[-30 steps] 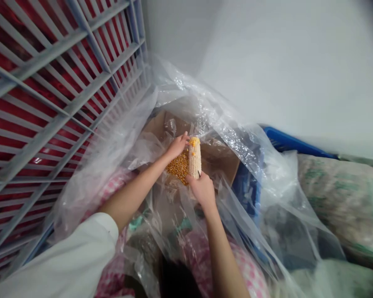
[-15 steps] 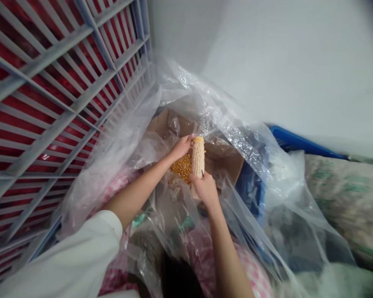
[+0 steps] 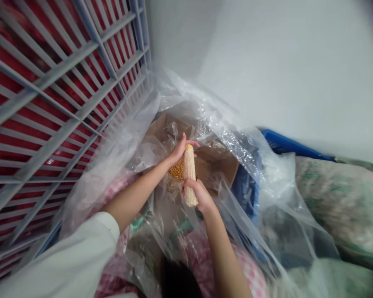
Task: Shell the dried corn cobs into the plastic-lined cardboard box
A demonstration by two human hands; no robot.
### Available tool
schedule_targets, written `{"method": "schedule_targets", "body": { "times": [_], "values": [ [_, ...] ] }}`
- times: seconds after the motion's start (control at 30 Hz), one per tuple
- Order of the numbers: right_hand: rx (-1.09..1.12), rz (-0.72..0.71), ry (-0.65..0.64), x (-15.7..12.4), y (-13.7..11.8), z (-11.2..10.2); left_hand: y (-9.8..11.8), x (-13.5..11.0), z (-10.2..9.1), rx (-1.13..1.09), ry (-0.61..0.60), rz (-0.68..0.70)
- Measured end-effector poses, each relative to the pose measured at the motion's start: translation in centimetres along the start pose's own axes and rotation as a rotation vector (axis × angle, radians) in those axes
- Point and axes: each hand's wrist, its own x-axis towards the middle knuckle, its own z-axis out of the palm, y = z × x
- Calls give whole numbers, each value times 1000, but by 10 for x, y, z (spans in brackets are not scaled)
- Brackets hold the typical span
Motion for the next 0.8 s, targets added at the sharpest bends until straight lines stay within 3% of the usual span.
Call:
{"method": "schedule_targets", "body": {
  "times": [0.1,0.17,0.27,0.33,0.4,0.5,0.63,0.7,0.8],
  "values": [
    [268,43,-162,-7,-10,-2,21,-9,1,-85,-156,-89],
    [396,41,-258,-12,-15,-3,37,-18,4,-25,-163,-80],
    [430,-23,-292,-15,-13,-6,58,-29,5,241,71,125],
    [307,-77,-200,-12,-8,-10,68,-34,1,378,240,264],
    [232,-125,-106,-9,-6,-13,74,-39,-4,422,270,280],
    [289,-200,-62,-15,-10,-22,80,-43,-5,389,125,224],
    [401,-293,-81,-42,-19,-45,85,-45,-2,469,111,334],
    [521,-404,-170,-59,-21,-62,83,-42,-3,604,12,316],
    [716,-705,-378,-80,-25,-85,69,-34,-8,949,-238,368]
  ]
}}
